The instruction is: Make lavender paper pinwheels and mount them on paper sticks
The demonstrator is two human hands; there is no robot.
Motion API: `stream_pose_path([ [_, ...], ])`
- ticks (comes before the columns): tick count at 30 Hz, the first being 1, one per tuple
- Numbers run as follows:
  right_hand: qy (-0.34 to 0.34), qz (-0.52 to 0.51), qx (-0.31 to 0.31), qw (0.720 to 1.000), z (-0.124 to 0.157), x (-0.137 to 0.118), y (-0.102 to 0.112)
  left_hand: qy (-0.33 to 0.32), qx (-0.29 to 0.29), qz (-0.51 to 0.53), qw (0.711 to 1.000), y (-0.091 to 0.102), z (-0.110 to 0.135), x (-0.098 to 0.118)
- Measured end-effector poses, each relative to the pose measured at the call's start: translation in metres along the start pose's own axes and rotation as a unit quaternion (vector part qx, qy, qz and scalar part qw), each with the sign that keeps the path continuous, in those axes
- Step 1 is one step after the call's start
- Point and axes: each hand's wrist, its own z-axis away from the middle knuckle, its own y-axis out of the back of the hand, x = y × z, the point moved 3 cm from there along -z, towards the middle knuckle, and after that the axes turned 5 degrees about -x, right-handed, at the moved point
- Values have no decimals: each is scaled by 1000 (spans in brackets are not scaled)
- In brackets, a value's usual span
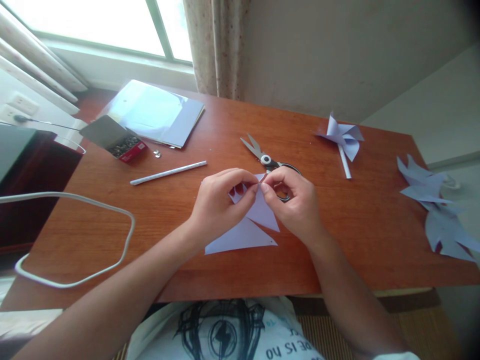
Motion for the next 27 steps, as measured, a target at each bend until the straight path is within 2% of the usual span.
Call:
stream_pose_path([
  [15, 77, 106, 14, 991, -1, -7, 2, 4, 0, -50, 999, 0, 1, 1],
  [18, 93, 126, 21, 987, -1, -7, 1, -16, 3, -72, 997, 0, 1, 1],
  [22, 111, 143, 45, 982, 0, -9, 0, -80, 17, -117, 990, -2, 3, 4],
  [25, 98, 133, 55, 985, 0, -10, 0, -116, 28, -150, 981, -3, 4, 6],
  [27, 68, 91, 55, 992, 0, -8, 0, -113, 31, -146, 982, -3, 4, 6],
])
